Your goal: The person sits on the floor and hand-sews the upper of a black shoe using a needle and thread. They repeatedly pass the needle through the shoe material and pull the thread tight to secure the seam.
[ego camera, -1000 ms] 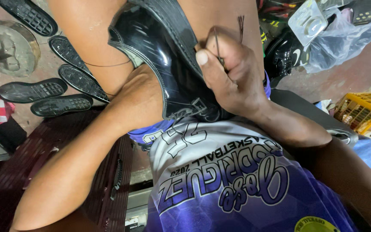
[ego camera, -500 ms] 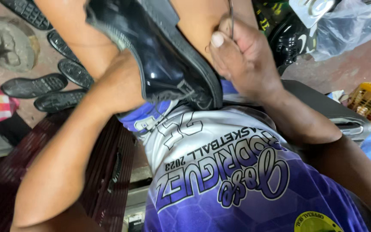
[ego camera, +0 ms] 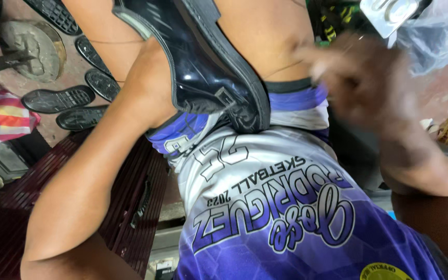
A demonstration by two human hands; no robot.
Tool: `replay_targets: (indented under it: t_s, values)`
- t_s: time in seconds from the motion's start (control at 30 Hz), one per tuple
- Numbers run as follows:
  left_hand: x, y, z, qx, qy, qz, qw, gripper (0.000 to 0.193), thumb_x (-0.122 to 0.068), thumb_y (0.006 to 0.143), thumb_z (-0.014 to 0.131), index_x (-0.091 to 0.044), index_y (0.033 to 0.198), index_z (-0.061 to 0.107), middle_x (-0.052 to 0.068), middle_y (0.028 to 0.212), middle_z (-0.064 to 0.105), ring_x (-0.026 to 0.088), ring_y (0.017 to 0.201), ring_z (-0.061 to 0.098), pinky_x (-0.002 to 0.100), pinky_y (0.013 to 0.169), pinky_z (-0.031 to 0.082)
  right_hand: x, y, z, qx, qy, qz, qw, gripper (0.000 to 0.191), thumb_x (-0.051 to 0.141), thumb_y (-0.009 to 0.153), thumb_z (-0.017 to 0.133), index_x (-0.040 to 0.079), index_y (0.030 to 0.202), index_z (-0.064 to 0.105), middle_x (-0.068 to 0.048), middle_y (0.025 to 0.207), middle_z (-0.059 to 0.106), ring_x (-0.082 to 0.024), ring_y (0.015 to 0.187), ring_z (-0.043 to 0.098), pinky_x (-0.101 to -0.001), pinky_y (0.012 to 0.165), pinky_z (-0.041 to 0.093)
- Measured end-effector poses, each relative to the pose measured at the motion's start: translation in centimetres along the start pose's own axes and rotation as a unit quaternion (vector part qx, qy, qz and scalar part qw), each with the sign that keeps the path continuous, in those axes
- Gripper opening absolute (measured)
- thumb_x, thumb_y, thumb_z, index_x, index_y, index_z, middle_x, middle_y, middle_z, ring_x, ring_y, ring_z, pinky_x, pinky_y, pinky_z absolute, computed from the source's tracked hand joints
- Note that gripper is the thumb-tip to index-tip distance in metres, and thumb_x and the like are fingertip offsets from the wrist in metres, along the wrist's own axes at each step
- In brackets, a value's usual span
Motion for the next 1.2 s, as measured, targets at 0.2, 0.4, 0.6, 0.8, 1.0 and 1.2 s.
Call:
replay_targets:
  t_s: [0.2,0.4,0.6,0.8,1.0,1.2]
  values:
    - [0.0,0.1,-1.3,0.006,0.081,-0.055,0.995,0.016,-0.006,0.075,0.072,0.001,0.089,0.071,0.023,0.094,0.07,0.046,0.09,0.065,0.051,0.078,0.052,5.7,2.7,1.6,0.048,-0.019,-0.086,0.995,0.032,0.003,0.093,0.069,0.01,0.124,0.075,-0.006,0.101,0.073,-0.023,0.076,0.068,-0.0349,0.065,0.056]
    - [0.7,-0.5,-1.6,-0.04,0.045,-0.027,0.998,0.021,-0.013,0.08,0.078,0.002,0.092,0.069,0.023,0.095,0.07,0.046,0.09,0.065,0.05,0.078,0.05,8.2,4.1,1.1,0.065,-0.11,-0.093,0.988,0.036,0.005,0.088,0.068,0.01,0.123,0.075,-0.005,0.097,0.072,-0.025,0.071,0.068,-0.0369,0.062,0.054]
    - [1.4,-0.9,-1.7,-0.062,0.038,-0.044,0.996,0.026,-0.019,0.075,0.083,0.0,0.079,0.066,0.022,0.082,0.068,0.046,0.076,0.064,0.051,0.07,0.05,9.7,4.4,2.4,0.131,-0.217,-0.092,0.963,0.041,0.009,0.089,0.069,0.005,0.129,0.071,-0.005,0.087,0.066,-0.019,0.054,0.062,-0.0339,0.043,0.048]
    - [2.1,-0.8,-1.5,-0.057,0.06,-0.063,0.995,0.025,-0.022,0.074,0.081,-0.003,0.073,0.066,0.021,0.076,0.067,0.044,0.068,0.063,0.051,0.065,0.05,11.5,5.3,2.9,0.139,-0.322,-0.132,0.927,0.039,0.012,0.091,0.065,0.002,0.129,0.068,-0.01,0.099,0.066,-0.013,0.057,0.064,-0.0283,0.039,0.048]
    - [2.2,-1.0,-1.8,-0.068,0.048,-0.083,0.993,0.023,-0.021,0.077,0.08,-0.003,0.075,0.066,0.02,0.076,0.068,0.044,0.069,0.064,0.051,0.065,0.05,12.0,7.0,3.8,0.12,-0.356,-0.196,0.906,0.024,0.013,0.092,0.064,-0.001,0.111,0.069,-0.014,0.109,0.067,-0.014,0.064,0.069,-0.025,0.041,0.05]
    - [1.7,-0.7,-2.3,-0.085,0.071,-0.065,0.992,0.022,-0.022,0.078,0.081,-0.003,0.079,0.068,0.022,0.079,0.068,0.044,0.072,0.064,0.052,0.066,0.05,11.7,8.4,4.3,0.194,-0.348,-0.178,0.9,0.022,0.016,0.087,0.068,0.004,0.105,0.068,-0.006,0.1,0.064,-0.014,0.069,0.071,-0.032,0.046,0.055]
Point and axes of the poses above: each hand's wrist, its own y-axis towards the middle knuckle, its own z-axis out of the palm, x = y × z, the point moved 6 cm from there along y, towards the middle knuckle
